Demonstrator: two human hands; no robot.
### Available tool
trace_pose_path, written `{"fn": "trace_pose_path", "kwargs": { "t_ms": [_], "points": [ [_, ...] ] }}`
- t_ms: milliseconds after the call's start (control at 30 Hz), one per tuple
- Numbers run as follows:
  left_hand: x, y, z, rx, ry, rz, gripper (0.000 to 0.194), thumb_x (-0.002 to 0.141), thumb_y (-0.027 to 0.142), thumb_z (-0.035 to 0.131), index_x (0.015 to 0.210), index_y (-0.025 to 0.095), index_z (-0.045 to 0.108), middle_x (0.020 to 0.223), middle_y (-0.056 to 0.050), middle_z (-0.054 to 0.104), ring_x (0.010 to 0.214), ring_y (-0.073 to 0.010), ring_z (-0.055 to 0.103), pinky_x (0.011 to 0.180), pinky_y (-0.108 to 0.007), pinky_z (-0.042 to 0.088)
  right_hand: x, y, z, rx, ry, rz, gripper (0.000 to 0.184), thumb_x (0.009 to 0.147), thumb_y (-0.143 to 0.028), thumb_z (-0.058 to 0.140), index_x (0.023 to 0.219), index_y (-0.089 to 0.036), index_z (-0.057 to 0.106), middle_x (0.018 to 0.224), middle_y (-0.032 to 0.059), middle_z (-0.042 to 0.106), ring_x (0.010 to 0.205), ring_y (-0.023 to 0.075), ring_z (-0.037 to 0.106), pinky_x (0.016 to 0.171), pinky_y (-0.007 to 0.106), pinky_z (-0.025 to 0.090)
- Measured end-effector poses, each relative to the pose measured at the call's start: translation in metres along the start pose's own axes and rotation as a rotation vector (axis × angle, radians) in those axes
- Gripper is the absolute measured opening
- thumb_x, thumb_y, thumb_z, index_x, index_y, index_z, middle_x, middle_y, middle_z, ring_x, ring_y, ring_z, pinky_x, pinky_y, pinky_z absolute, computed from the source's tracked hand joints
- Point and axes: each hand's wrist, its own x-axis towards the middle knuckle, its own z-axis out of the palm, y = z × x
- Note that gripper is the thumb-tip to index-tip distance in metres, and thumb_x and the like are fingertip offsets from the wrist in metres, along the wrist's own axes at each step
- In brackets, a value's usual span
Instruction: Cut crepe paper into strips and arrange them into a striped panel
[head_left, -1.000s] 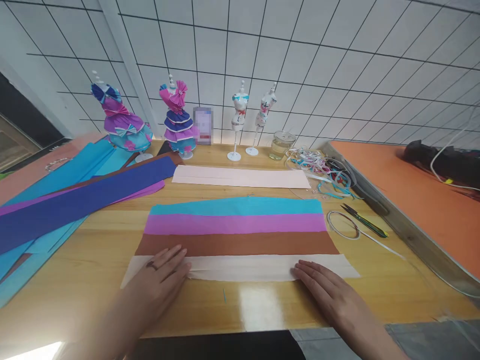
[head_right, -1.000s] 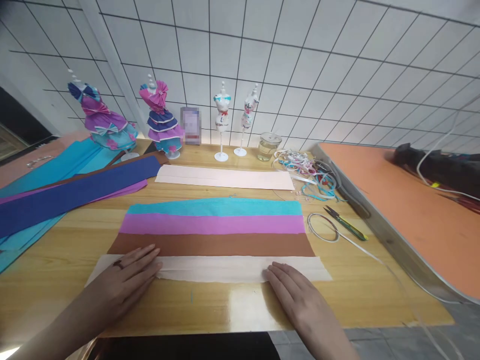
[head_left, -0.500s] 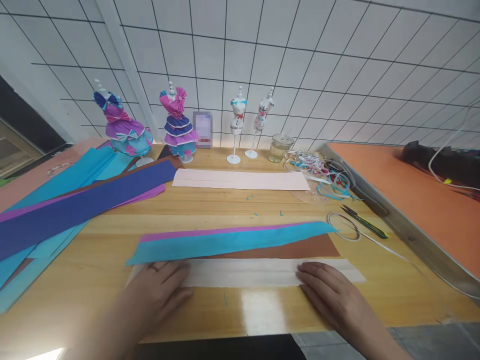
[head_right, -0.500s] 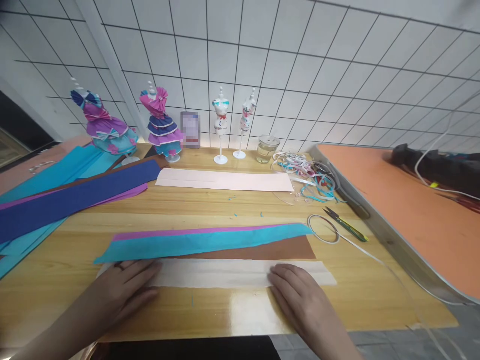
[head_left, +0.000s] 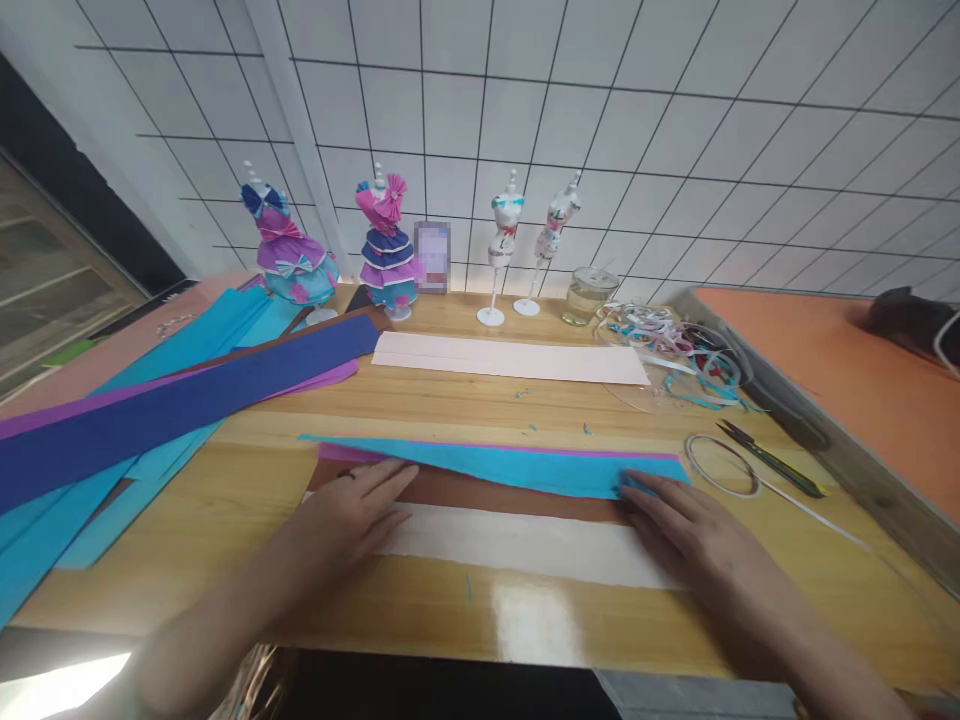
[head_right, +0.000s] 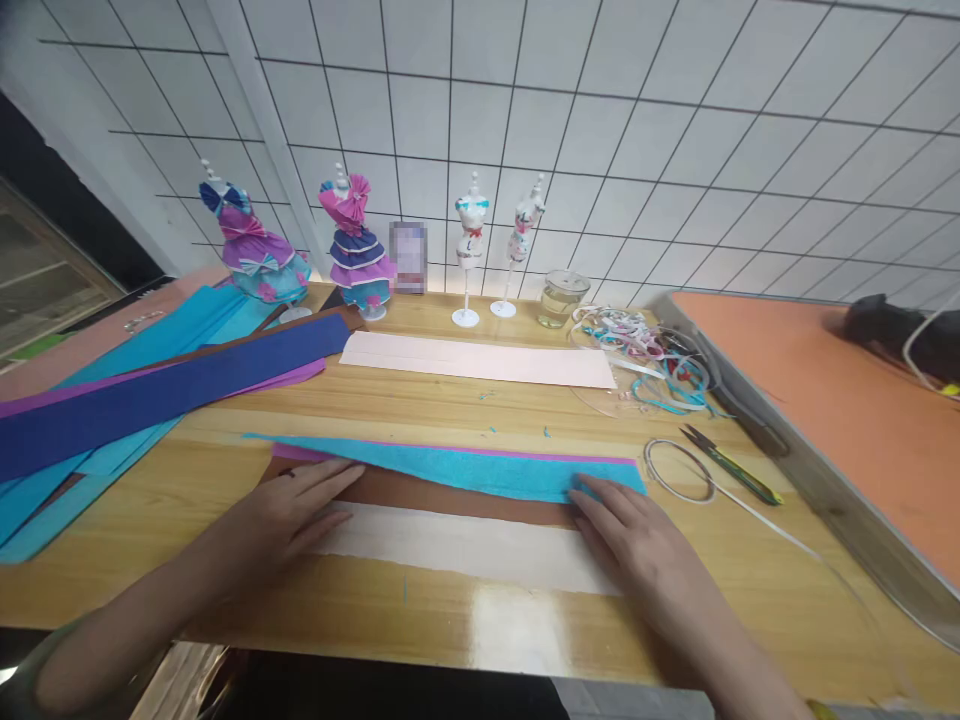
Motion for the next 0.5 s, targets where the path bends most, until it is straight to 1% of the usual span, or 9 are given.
{"fn": "trace_pose_path", "kwargs": {
  "t_ms": [100,200,267,367,433,500],
  "points": [
    [0.011,-0.005,-0.003,-0.078,-0.03,-0.045,0.044,0.089,0.035,0.036,0.131,0.021,0.038,0.129,-0.005,0.05,0.114,-0.0188,0.049,0.092,-0.032,0.044,0.013,0.012,0.008,-0.052,0.023,-0.034,0.032,0.088,-0.029,0.044,0.113,-0.015,0.058,0.118,0.0132,0.057,0.104,0.0264,0.054,0.088,0.044,0.044],
    [0.022,-0.012,0.0,-0.138,-0.015,-0.054,0.046,0.089,0.035,0.035,0.133,0.022,0.035,0.133,-0.005,0.045,0.12,-0.0186,0.044,0.096,-0.033,0.04,0.029,0.024,0.012,-0.029,0.006,-0.047,0.029,0.087,-0.025,0.044,0.109,-0.016,0.06,0.113,0.0118,0.06,0.1,0.0254,0.056,0.086,0.043,0.044],
    [0.028,-0.018,0.004,-0.157,-0.005,-0.056,0.046,0.089,0.035,0.036,0.132,0.021,0.036,0.134,-0.005,0.044,0.121,-0.0187,0.042,0.098,-0.034,0.039,0.039,0.031,0.012,0.022,-0.008,-0.03,0.028,0.087,-0.027,0.043,0.106,-0.016,0.061,0.11,0.0109,0.062,0.097,0.0243,0.057,0.084,0.041,0.045],
    [0.036,-0.026,0.009,-0.151,-0.001,-0.085,0.045,0.088,0.035,0.035,0.132,0.022,0.037,0.132,-0.006,0.045,0.119,-0.0194,0.044,0.096,-0.034,0.041,0.051,0.039,0.007,0.163,-0.055,-0.022,0.028,0.088,-0.03,0.04,0.1,-0.018,0.063,0.105,0.0095,0.064,0.094,0.0217,0.058,0.082,0.036,0.046],
    [0.04,-0.032,0.011,-0.134,0.008,-0.107,0.045,0.089,0.035,0.035,0.132,0.022,0.037,0.132,-0.006,0.045,0.117,-0.0199,0.045,0.095,-0.035,0.041,0.058,0.043,0.001,0.252,-0.111,0.029,0.029,0.089,-0.033,0.038,0.095,-0.019,0.064,0.1,0.0082,0.066,0.091,0.0208,0.059,0.079,0.033,0.047],
    [0.043,-0.038,0.013,-0.105,0.022,-0.123,0.044,0.089,0.035,0.035,0.131,0.022,0.038,0.132,-0.006,0.045,0.116,-0.0206,0.046,0.094,-0.036,0.041,0.065,0.046,-0.004,0.325,-0.169,0.141,0.03,0.088,-0.037,0.038,0.09,-0.021,0.063,0.091,0.0062,0.067,0.081,0.0205,0.06,0.072,0.032,0.047]
  ]
}}
